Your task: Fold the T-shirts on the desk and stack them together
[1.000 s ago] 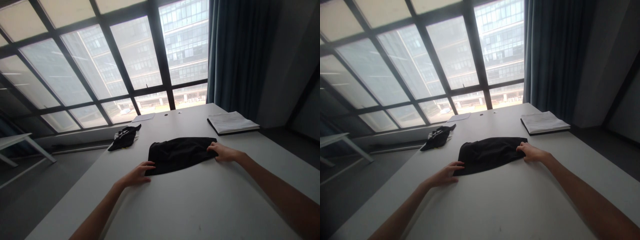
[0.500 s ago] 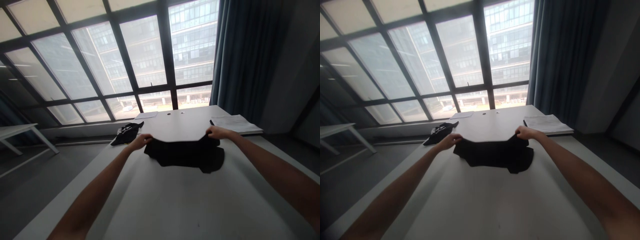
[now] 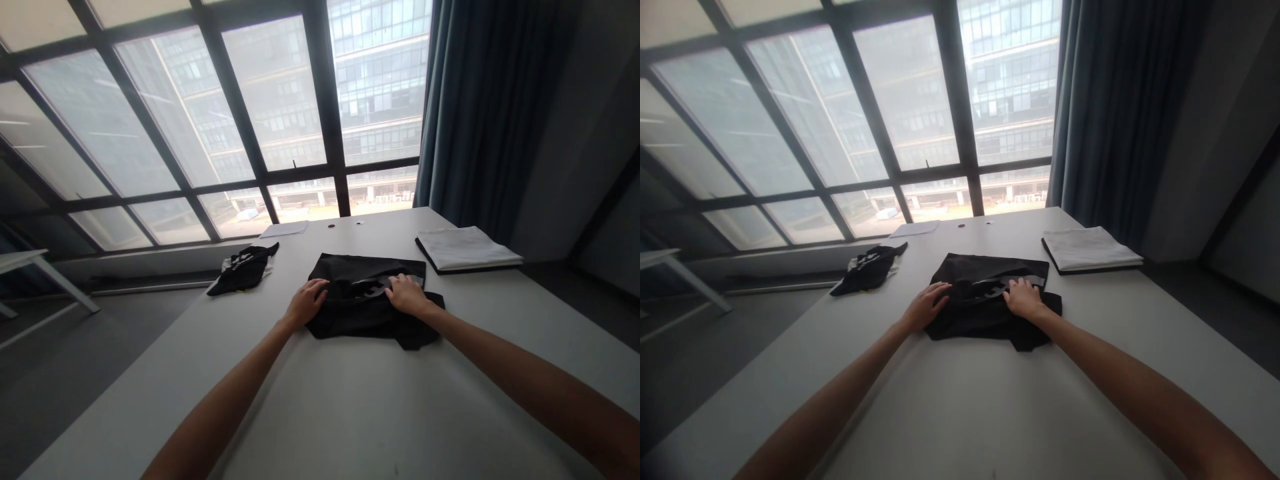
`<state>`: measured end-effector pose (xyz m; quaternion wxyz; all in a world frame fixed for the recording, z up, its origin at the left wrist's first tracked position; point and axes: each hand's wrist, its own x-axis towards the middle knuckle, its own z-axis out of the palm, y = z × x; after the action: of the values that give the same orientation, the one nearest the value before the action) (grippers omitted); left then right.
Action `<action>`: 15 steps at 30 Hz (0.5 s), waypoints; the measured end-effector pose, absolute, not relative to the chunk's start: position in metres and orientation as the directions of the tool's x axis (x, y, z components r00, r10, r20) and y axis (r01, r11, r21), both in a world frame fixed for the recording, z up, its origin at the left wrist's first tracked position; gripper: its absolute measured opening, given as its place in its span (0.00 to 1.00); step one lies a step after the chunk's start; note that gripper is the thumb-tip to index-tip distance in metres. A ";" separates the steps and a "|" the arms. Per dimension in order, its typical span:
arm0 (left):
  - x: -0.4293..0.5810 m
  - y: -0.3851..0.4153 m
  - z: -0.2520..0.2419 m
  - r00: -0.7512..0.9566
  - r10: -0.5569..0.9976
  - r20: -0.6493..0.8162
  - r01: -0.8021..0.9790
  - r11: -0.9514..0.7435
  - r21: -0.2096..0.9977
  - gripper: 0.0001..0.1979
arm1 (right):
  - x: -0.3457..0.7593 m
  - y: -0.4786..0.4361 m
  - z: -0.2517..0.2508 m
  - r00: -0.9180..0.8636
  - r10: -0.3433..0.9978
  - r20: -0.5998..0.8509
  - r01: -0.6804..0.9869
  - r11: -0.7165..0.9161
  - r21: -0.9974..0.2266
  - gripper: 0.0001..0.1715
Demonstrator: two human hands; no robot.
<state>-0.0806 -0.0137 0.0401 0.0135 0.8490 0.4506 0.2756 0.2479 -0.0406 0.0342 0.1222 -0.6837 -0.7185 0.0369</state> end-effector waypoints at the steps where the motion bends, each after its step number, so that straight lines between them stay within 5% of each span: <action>1: -0.081 -0.018 0.032 0.472 0.792 0.387 0.764 -0.586 0.269 0.21 | 0.249 -0.040 0.025 -0.029 0.997 0.071 0.970 0.045 -0.238 0.27; 5: -0.084 -0.026 0.021 0.494 0.860 0.130 0.809 -0.509 0.295 0.28 | 0.257 -0.023 0.001 -0.081 0.997 0.016 0.957 0.082 -0.277 0.33; 11: -0.093 -0.040 0.036 0.597 0.787 0.153 0.715 -0.609 0.343 0.41 | 0.271 0.003 0.009 -0.132 0.965 0.227 0.924 0.203 -0.325 0.16; 15: -0.096 -0.044 0.040 0.589 0.787 0.182 0.701 -0.610 0.369 0.23 | 0.273 -0.004 0.031 -0.161 0.952 0.260 0.904 0.248 -0.349 0.11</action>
<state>-0.0956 -0.0435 0.0400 0.1300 0.8819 0.4219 0.1653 0.2734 -0.0042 0.0307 0.2162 -0.6104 -0.7599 0.0561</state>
